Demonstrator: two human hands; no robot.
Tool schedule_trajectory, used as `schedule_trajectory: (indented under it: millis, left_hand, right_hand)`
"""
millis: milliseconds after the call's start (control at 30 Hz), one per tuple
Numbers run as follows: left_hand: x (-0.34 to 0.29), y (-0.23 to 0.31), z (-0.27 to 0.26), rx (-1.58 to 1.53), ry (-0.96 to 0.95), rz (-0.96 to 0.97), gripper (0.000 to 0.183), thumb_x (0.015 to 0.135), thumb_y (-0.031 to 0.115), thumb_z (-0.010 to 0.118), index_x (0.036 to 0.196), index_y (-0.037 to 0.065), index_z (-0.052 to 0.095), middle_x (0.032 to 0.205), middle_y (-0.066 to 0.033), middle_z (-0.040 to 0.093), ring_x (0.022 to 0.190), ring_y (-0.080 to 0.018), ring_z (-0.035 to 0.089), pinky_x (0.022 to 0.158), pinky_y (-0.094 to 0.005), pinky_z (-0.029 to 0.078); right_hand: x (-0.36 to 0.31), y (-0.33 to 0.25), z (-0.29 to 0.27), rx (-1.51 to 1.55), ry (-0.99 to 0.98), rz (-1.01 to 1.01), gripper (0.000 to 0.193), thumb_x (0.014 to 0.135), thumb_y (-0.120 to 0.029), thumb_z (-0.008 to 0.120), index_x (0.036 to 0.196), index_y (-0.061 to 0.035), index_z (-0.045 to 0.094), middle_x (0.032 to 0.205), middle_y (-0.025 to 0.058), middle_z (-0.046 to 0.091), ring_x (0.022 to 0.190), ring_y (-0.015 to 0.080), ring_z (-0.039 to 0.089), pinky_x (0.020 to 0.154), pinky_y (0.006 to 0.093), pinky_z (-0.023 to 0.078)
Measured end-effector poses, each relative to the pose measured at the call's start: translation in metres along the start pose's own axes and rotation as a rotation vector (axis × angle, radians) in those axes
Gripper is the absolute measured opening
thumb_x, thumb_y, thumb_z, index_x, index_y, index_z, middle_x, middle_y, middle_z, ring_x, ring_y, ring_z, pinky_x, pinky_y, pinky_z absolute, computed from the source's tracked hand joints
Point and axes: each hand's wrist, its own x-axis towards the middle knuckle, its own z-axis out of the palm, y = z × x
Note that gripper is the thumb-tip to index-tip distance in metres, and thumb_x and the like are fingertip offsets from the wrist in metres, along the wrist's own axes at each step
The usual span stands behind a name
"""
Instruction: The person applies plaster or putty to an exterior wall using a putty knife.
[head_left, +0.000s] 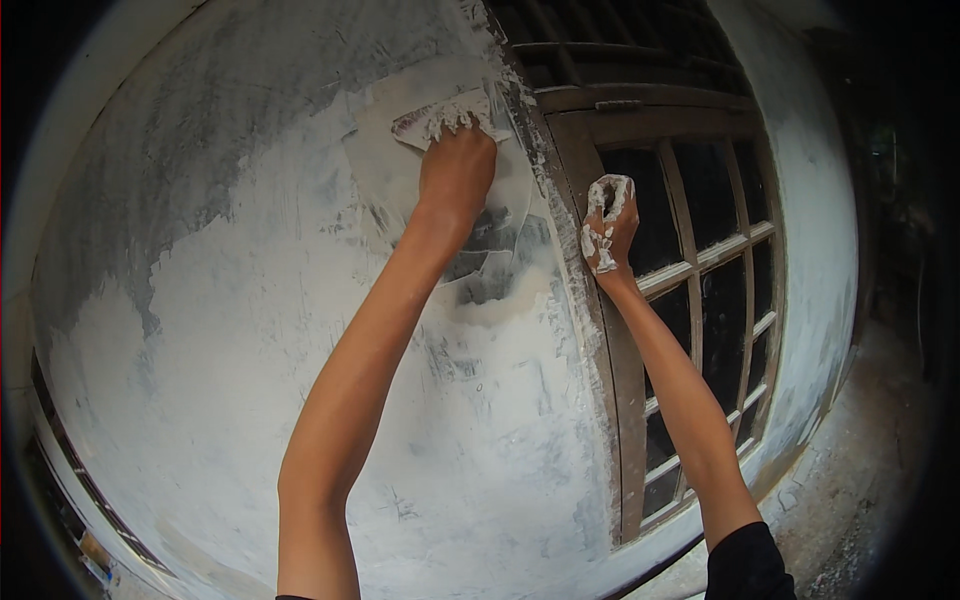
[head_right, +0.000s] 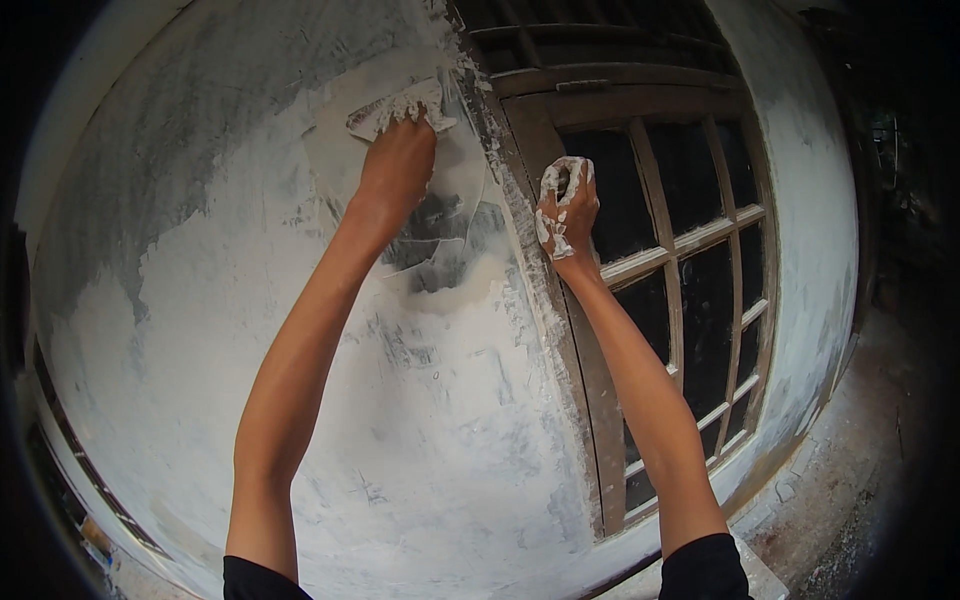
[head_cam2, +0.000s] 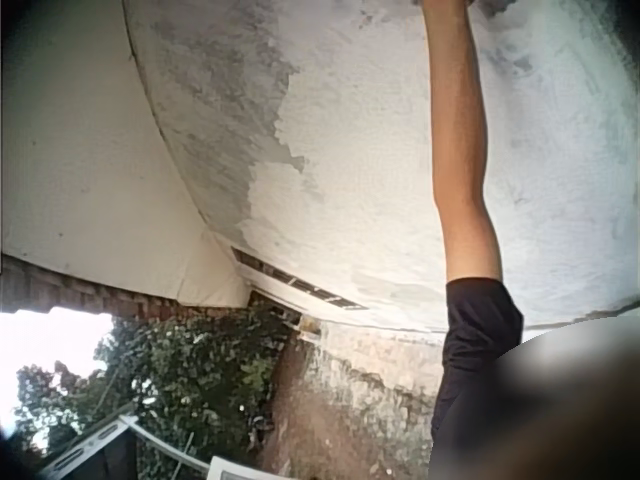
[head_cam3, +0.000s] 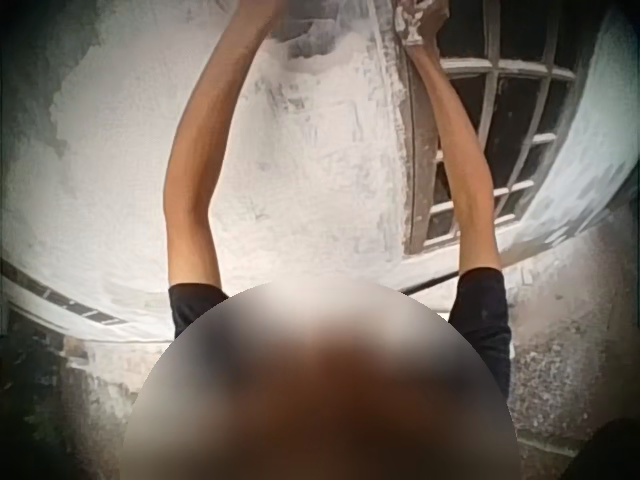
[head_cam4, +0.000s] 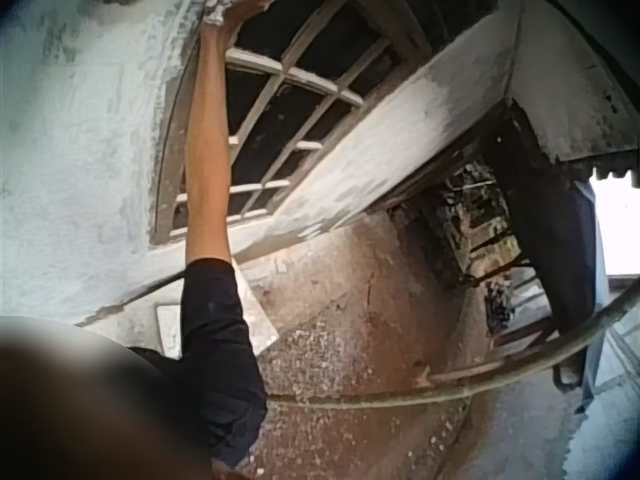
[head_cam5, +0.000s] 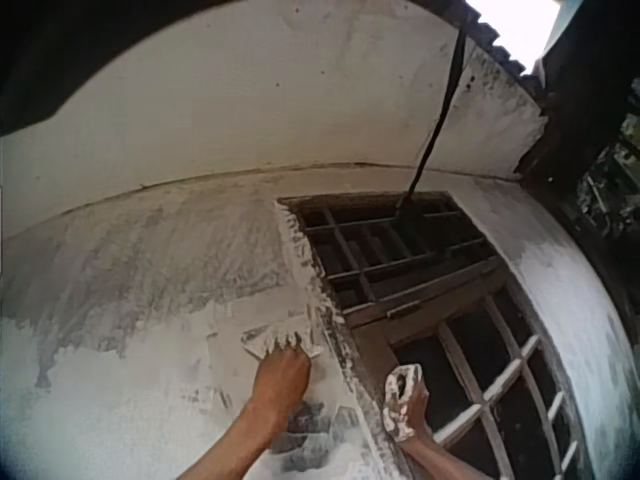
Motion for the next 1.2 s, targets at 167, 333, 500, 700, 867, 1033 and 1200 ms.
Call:
schedule_trajectory:
  millis: [167, 333, 500, 700, 867, 1033, 1200]
  left_hand:
    - [-0.087, 0.067, 0.020, 0.059, 0.089, 0.056, 0.063, 0.067, -0.008, 0.064, 0.125, -0.016, 0.042, 0.106, -0.0294, 0.059, 0.102, -0.0369, 0.059, 0.081, -0.0380, 0.052]
    - [-0.055, 0.056, -0.054, -0.128, -0.003, -0.016, 0.055, 0.069, -0.007, 0.064, 0.121, -0.014, 0.048, 0.114, -0.0283, 0.057, 0.106, -0.0364, 0.058, 0.088, -0.0388, 0.050]
    - [0.028, -0.030, -0.053, -0.009, 0.048, -0.146, 0.049, 0.067, -0.006, 0.067, 0.114, -0.013, 0.052, 0.102, -0.0247, 0.062, 0.097, -0.0351, 0.062, 0.081, -0.0371, 0.053]
    - [-0.042, -0.001, -0.007, -0.002, -0.010, -0.132, 0.058, 0.069, -0.007, 0.064, 0.122, -0.016, 0.045, 0.112, -0.0306, 0.057, 0.108, -0.0373, 0.057, 0.086, -0.0364, 0.051]
    - [-0.143, 0.070, -0.005, -0.053, -0.260, 0.003, 0.061, 0.073, -0.006, 0.058, 0.130, -0.017, 0.037, 0.127, -0.0324, 0.048, 0.121, -0.0398, 0.047, 0.099, -0.0401, 0.042]
    - [-0.120, 0.055, -0.068, -0.252, -0.197, -0.044, 0.062, 0.074, -0.007, 0.059, 0.131, -0.012, 0.038, 0.124, -0.0320, 0.050, 0.119, -0.0399, 0.049, 0.099, -0.0422, 0.042]
    - [-0.037, -0.035, -0.066, 0.048, 0.135, -0.039, 0.051, 0.072, -0.004, 0.064, 0.120, -0.011, 0.050, 0.108, -0.0258, 0.060, 0.106, -0.0359, 0.058, 0.089, -0.0402, 0.049]
  right_hand:
    - [0.007, 0.002, 0.001, -0.039, 0.122, -0.099, 0.017, 0.079, -0.009, 0.053, 0.093, 0.0005, 0.050, 0.081, 0.0144, 0.051, 0.074, 0.0306, 0.053, 0.069, 0.0368, 0.043]
    - [0.006, 0.000, -0.006, -0.026, 0.139, -0.102, 0.014, 0.079, -0.008, 0.051, 0.091, 0.0006, 0.050, 0.080, 0.0129, 0.051, 0.074, 0.0288, 0.053, 0.069, 0.0360, 0.043]
    - [0.005, -0.008, -0.003, 0.004, 0.014, -0.003, 0.045, 0.080, -0.013, 0.059, 0.114, 0.0130, 0.044, 0.094, 0.0259, 0.054, 0.087, 0.0425, 0.055, 0.078, 0.0440, 0.044]
    - [0.006, -0.002, 0.002, -0.044, 0.149, -0.080, 0.018, 0.079, -0.010, 0.053, 0.093, 0.0013, 0.051, 0.081, 0.0141, 0.052, 0.075, 0.0288, 0.054, 0.070, 0.0370, 0.043]
    - [0.006, -0.005, -0.005, -0.038, 0.017, 0.002, 0.045, 0.077, -0.009, 0.060, 0.114, 0.0119, 0.045, 0.097, 0.0271, 0.054, 0.088, 0.0438, 0.056, 0.077, 0.0445, 0.045]
    - [0.002, 0.010, -0.003, -0.041, 0.090, -0.068, 0.040, 0.076, -0.009, 0.060, 0.109, 0.0105, 0.047, 0.095, 0.0255, 0.054, 0.085, 0.0424, 0.056, 0.075, 0.0449, 0.045]
    - [0.006, -0.003, -0.002, -0.011, 0.077, -0.039, 0.039, 0.077, -0.007, 0.060, 0.110, 0.0096, 0.048, 0.092, 0.0226, 0.054, 0.084, 0.0396, 0.057, 0.073, 0.0434, 0.045]
